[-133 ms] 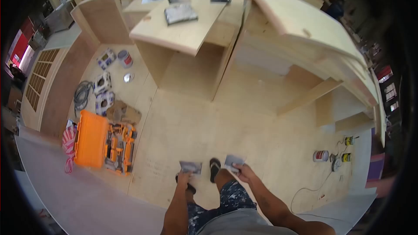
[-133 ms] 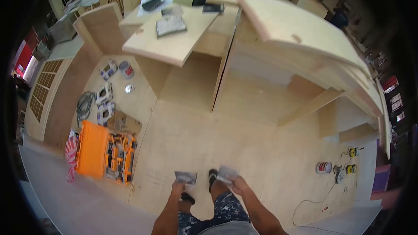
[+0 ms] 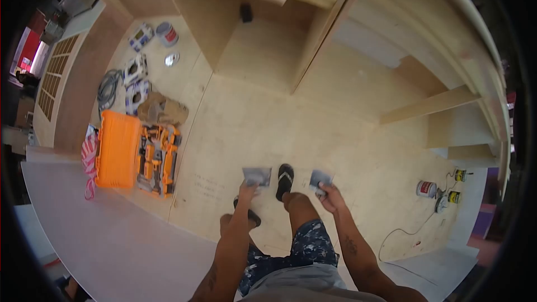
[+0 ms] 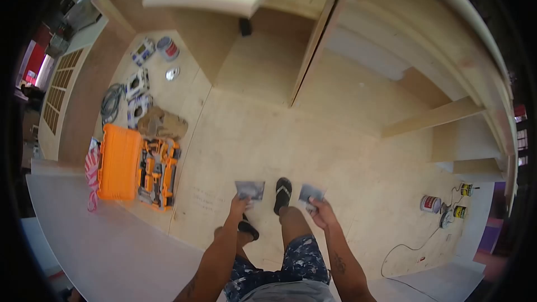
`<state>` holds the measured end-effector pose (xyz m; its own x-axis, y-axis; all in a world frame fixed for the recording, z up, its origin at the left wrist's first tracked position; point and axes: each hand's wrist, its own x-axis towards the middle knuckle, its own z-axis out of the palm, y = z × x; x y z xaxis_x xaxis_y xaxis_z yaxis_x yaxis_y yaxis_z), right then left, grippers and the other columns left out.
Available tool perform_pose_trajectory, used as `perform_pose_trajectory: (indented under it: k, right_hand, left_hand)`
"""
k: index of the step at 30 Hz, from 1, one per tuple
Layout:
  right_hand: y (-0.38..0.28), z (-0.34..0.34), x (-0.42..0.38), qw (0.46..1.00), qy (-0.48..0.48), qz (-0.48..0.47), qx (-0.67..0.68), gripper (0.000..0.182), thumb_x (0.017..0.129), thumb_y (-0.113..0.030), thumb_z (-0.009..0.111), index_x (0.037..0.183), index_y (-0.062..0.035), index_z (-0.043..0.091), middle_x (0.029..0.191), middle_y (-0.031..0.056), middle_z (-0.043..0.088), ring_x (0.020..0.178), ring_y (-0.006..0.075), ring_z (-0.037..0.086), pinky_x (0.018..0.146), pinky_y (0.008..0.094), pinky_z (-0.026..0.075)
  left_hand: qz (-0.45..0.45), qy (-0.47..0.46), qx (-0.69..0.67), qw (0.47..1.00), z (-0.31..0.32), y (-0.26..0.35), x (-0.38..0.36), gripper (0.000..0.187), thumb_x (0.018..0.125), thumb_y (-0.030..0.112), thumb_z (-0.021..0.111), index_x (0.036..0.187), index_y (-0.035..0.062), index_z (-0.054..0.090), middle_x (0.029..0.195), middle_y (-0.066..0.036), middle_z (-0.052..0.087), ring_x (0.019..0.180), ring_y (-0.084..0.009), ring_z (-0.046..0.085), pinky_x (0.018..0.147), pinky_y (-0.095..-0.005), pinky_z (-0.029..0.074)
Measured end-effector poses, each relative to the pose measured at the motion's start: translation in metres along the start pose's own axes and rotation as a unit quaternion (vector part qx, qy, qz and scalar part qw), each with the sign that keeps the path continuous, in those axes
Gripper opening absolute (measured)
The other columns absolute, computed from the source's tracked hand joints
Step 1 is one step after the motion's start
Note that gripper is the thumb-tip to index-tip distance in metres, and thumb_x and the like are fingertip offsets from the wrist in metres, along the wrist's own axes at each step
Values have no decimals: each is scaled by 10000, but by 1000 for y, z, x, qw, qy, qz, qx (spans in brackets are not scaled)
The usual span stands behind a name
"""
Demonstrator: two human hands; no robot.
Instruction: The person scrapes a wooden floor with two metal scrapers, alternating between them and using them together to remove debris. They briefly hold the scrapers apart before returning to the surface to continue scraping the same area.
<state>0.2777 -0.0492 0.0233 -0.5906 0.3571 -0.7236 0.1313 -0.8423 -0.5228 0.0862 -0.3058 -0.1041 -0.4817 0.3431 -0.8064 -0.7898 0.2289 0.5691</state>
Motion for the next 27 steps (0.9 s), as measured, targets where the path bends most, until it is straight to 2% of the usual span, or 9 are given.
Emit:
perform_pose_trajectory:
  k: [4, 8, 10, 13, 17, 19, 22, 25, 27]
  right_hand:
    - [52, -37, 100, 994, 85, -47, 51, 289, 895, -99, 577, 1170, -124, 495, 1007, 10, 592, 847, 137, 577, 665, 272, 459]
    - [107, -128, 205, 975, 177, -30, 128, 223, 918, -184, 579, 1106, -79, 519, 957, 30, 598, 776, 132, 570, 575, 259, 461]
    - [128, -156, 236, 981, 171, -6, 91, 238, 919, -222, 589, 1079, -56, 530, 918, 41, 597, 721, 125, 557, 527, 242, 450]
    - [160, -182, 282, 976, 192, -1, 101, 255, 910, -238, 603, 1074, -57, 532, 899, 38, 591, 696, 116, 548, 517, 229, 436]
    - [179, -151, 308, 972, 219, -50, 65, 282, 897, -250, 621, 1087, -62, 529, 893, 33, 583, 691, 116, 542, 493, 232, 408]
    - [188, -136, 317, 989, 143, -17, -43, 256, 868, -250, 655, 1044, -102, 542, 873, 11, 596, 709, 121, 551, 477, 248, 371]
    - [194, -102, 321, 987, 126, -10, -96, 256, 897, -269, 607, 1079, -101, 546, 876, 13, 599, 697, 115, 546, 494, 258, 381]
    - [196, -75, 314, 985, 37, 15, -169, 259, 923, -278, 561, 1101, -90, 551, 880, 18, 607, 688, 121, 548, 500, 258, 397]
    - [197, -57, 312, 976, 64, 21, -208, 250, 927, -270, 551, 1086, -78, 555, 882, 21, 613, 692, 120, 554, 500, 243, 402]
  left_hand:
    - [-43, 2, -94, 995, 5, -51, 115, 438, 895, 113, 586, 1290, 31, 417, 1124, -147, 555, 951, -278, 609, 812, -394, 550]
    - [-40, -54, -133, 989, 26, -129, 231, 414, 912, 151, 570, 1278, 40, 414, 1106, -148, 557, 909, -254, 612, 749, -363, 545]
    - [-51, 119, 12, 992, 25, -156, 247, 359, 921, 174, 552, 1242, 50, 446, 1083, -133, 570, 836, -209, 611, 689, -326, 520]
    - [17, 88, 104, 990, 18, -186, 256, 340, 925, 215, 541, 1221, 59, 481, 1070, -120, 586, 783, -174, 602, 670, -316, 499]
    - [31, -74, 71, 994, 8, -180, 269, 345, 927, 288, 535, 1186, 60, 518, 1050, -107, 604, 787, -165, 604, 690, -321, 500]
    - [13, -154, 22, 988, 9, -171, 282, 377, 937, 342, 516, 1177, 52, 528, 1033, -105, 618, 806, -181, 607, 695, -328, 498]
    - [-105, -203, -25, 973, 31, -129, 286, 368, 948, 326, 489, 1182, 44, 529, 1019, -98, 616, 840, -198, 609, 698, -333, 494]
    - [-109, -239, -96, 960, 38, -129, 299, 331, 934, 286, 497, 1140, 31, 540, 979, -99, 597, 837, -202, 600, 685, -350, 492]
    - [-73, -198, -39, 977, 53, -123, 310, 289, 920, 259, 509, 1101, 36, 543, 947, -93, 586, 821, -196, 590, 674, -354, 489]
